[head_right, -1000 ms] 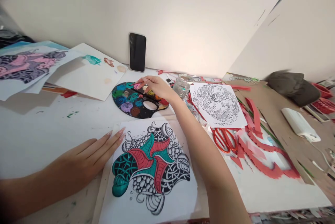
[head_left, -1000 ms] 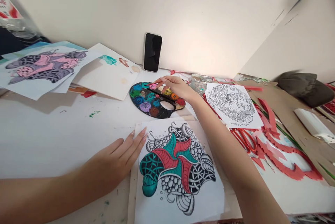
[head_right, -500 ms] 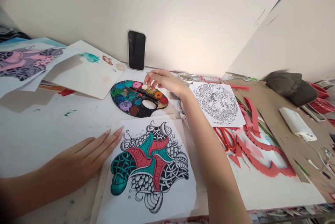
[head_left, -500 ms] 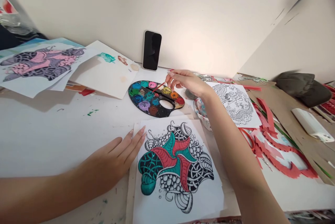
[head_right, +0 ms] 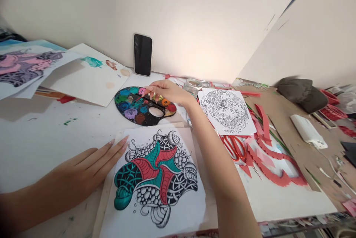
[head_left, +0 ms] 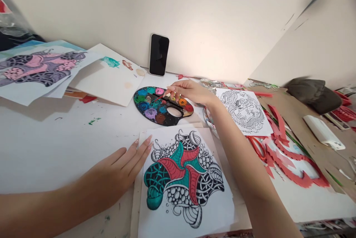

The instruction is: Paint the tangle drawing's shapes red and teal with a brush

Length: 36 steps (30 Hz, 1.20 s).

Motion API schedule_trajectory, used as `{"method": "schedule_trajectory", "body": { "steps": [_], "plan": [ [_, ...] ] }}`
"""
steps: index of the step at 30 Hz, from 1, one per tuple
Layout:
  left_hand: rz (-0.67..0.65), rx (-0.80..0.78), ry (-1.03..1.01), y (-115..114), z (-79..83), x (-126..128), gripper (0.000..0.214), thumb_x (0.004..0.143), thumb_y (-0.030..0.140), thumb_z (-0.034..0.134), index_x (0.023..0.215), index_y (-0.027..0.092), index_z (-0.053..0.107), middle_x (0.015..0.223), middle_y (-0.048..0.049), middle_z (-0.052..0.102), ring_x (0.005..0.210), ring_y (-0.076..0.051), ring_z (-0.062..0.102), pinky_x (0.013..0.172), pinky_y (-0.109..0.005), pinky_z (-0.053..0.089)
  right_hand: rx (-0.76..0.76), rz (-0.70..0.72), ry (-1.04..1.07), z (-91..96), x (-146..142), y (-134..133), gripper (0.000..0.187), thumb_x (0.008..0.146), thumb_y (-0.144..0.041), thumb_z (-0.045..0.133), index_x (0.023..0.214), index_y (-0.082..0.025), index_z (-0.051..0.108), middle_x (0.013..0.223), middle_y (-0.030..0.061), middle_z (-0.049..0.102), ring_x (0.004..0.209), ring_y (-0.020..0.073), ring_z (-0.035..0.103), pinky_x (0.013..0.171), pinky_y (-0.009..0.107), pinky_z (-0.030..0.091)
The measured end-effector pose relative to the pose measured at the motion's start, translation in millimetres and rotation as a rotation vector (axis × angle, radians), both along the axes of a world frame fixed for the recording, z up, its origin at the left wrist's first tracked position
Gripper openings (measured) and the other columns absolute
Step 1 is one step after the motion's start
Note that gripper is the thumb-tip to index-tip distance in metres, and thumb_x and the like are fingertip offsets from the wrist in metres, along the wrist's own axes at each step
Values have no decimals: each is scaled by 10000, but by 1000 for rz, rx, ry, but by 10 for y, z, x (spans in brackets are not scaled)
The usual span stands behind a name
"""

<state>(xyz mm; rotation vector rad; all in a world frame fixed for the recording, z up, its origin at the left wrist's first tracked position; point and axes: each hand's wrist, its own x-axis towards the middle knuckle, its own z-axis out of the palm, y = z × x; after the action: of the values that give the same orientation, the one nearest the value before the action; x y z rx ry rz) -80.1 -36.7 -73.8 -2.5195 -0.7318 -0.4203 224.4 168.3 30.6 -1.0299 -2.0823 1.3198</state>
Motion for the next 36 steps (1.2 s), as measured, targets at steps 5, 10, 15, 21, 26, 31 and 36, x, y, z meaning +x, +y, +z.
{"method": "schedule_trajectory", "body": {
  "steps": [5,10,15,21,26,31,36],
  "plan": [
    [4,8,-29,-13,-59,9,722,914,75,484,1626,14,581,1763,-209,599,1440,-353,689,1081,-481,538,26,14,-35,32,51,10,233,1122,-399,749,1005,-222,844,1095,60,845,784,147,679,869,330,634],
    [17,-1,-26,-23,-71,-1,722,915,72,488,1629,29,591,1783,-203,577,1455,-347,683,1092,-474,541,41,57,-77,54,59,7,260,1136,-385,714,981,-226,850,1060,65,845,805,171,685,885,362,632],
    [12,3,-36,-18,-61,6,676,954,79,471,1617,22,586,1736,-204,629,1428,-346,691,1078,-480,538,66,81,-105,66,56,-3,262,1137,-351,694,992,-220,868,1042,65,845,864,184,704,893,355,610],
    [6,6,-48,-13,-23,26,635,979,66,455,1597,17,591,1685,-200,679,1411,-346,693,1071,-483,528,108,74,-116,56,64,7,303,1142,-440,680,1002,-242,861,1095,63,858,868,194,705,913,376,611],
    [6,0,-39,-11,-24,22,651,968,61,453,1605,13,581,1687,-201,676,1407,-346,695,1079,-483,530,126,68,-120,37,60,30,379,1136,-542,688,988,-228,840,1063,66,844,806,179,683,903,374,605],
    [15,10,-41,-15,-40,12,642,980,84,451,1604,32,590,1699,-195,667,1426,-339,685,1079,-474,535,111,97,-130,21,55,43,441,1130,-599,682,1003,-206,836,1037,78,852,829,172,706,869,345,608],
    [14,17,-33,-10,-21,19,657,949,56,456,1588,33,608,1693,-194,672,1437,-345,680,1071,-476,538,150,75,-127,32,84,54,590,1062,-777,710,930,-212,817,925,59,835,822,178,714,883,357,603]
  ]
}}
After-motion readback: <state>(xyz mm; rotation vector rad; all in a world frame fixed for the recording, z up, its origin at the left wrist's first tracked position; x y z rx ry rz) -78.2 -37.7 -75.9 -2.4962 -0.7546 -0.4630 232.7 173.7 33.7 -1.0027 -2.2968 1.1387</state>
